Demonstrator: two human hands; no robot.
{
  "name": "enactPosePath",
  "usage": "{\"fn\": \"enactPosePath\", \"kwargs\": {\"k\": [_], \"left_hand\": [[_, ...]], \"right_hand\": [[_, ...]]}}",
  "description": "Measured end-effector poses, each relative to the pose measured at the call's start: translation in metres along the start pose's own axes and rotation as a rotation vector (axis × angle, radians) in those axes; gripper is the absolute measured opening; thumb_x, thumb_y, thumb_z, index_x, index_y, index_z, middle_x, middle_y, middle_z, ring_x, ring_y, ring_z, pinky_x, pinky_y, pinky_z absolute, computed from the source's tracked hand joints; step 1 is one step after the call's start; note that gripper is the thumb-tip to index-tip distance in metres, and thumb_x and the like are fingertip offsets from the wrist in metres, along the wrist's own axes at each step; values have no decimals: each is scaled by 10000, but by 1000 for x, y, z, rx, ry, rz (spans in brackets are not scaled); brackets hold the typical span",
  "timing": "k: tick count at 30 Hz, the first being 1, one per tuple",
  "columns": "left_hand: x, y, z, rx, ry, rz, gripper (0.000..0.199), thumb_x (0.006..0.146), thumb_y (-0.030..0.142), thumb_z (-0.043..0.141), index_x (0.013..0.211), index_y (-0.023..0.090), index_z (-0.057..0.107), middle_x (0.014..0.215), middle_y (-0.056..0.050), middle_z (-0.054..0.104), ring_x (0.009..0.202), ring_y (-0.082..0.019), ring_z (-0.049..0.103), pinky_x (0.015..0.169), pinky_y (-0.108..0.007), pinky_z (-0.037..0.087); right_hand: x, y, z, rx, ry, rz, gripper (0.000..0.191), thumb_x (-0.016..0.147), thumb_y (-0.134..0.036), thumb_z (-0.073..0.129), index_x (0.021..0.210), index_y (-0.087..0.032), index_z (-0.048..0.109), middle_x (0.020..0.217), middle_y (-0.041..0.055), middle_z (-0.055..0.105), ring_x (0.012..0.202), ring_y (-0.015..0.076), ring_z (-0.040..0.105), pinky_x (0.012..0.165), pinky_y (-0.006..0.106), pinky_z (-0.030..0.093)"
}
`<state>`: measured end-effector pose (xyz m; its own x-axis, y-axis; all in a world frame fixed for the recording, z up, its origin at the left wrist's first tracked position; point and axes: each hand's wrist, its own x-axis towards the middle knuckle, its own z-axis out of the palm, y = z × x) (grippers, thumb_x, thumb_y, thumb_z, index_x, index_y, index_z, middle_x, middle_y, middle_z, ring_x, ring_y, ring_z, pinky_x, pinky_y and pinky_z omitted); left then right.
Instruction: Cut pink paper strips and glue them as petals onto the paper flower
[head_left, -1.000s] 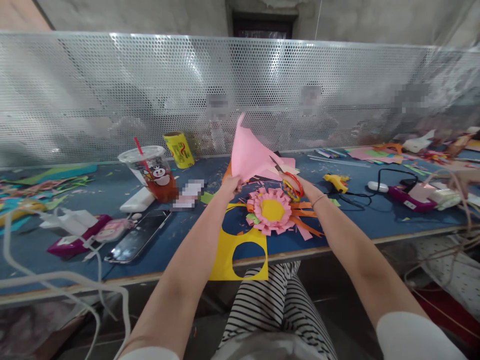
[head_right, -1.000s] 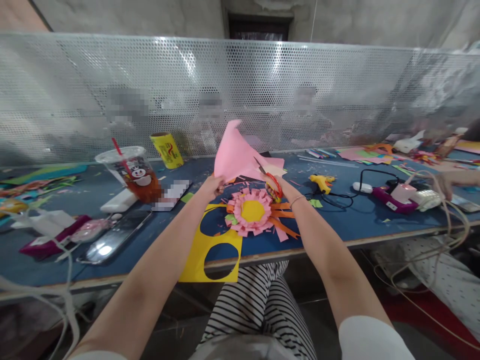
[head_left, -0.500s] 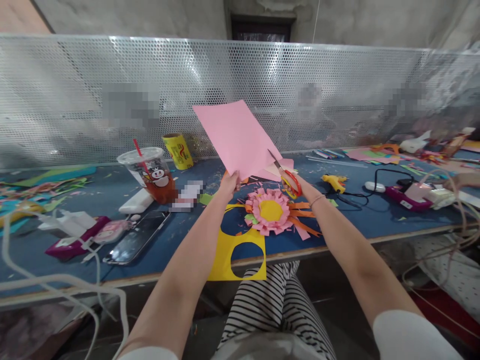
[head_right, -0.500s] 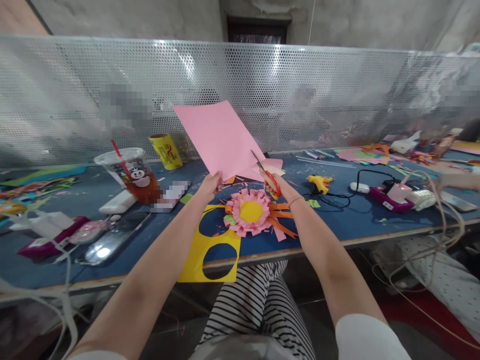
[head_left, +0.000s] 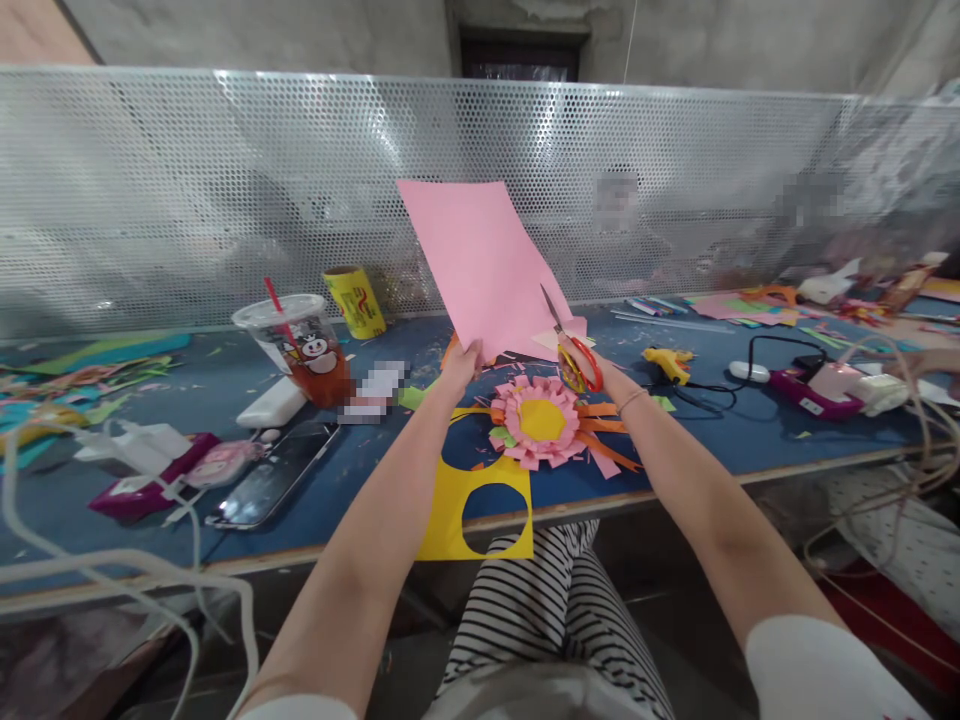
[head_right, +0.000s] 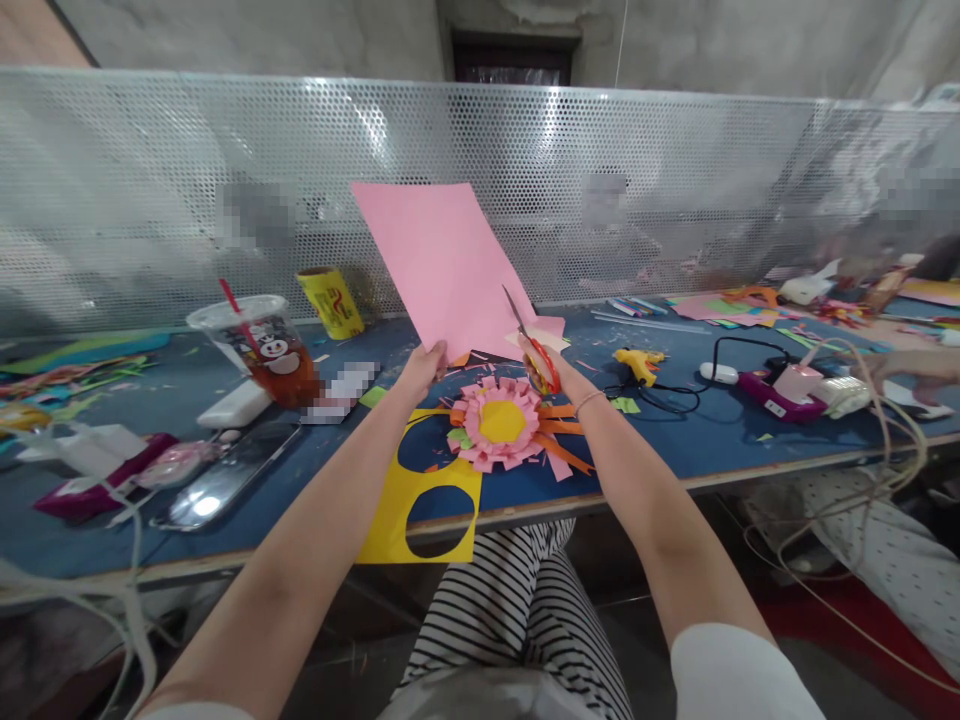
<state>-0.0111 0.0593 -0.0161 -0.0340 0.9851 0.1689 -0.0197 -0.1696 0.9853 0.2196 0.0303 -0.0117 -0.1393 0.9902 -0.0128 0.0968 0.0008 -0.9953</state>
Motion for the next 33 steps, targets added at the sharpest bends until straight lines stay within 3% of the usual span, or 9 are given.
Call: {"fn": "enactPosePath", "kwargs": {"k": [10, 16, 23, 29, 33], "left_hand": [[2, -1, 0, 30, 21, 73, 203, 848, 317, 459, 699, 185, 419, 405, 88, 360, 310, -57, 300, 348, -183, 224], [1, 1, 0, 37, 34, 79, 155, 851, 280, 445, 737, 175, 439, 419, 88, 369, 305, -56, 303, 345, -185, 232], [4, -1, -3, 68, 71, 85, 183, 841, 299, 447, 709, 172, 443, 431, 69, 408, 312, -58, 315, 336, -185, 233], [4, -1, -3, 55, 52, 99, 185, 840, 314, 463, 719, 174, 448, 423, 82, 370, 308, -54, 293, 339, -187, 224], [2, 0, 0, 86, 43, 105, 159, 835, 296, 480, 735, 176, 450, 422, 83, 373, 312, -56, 301, 350, -189, 224]], "right_hand": [[7, 6, 3, 18, 65, -38, 488, 766, -632, 502, 571, -206, 365, 393, -64, 376, 268, 52, 339, 266, 188, 267], [6, 8, 4, -92, 131, -196, 510, 737, -662, 509, 558, -204, 376, 388, -59, 365, 270, 58, 349, 277, 197, 289], [7, 5, 3, -173, 177, -171, 480, 749, -629, 525, 574, -204, 389, 371, -55, 366, 263, 69, 366, 268, 194, 280], [9, 8, 2, 35, 42, -34, 460, 798, -609, 468, 610, -190, 445, 389, -49, 416, 270, 70, 383, 273, 186, 304], [4, 4, 5, 90, -21, -29, 518, 809, -654, 395, 553, -203, 392, 358, -46, 383, 268, 68, 358, 274, 185, 286]]}}
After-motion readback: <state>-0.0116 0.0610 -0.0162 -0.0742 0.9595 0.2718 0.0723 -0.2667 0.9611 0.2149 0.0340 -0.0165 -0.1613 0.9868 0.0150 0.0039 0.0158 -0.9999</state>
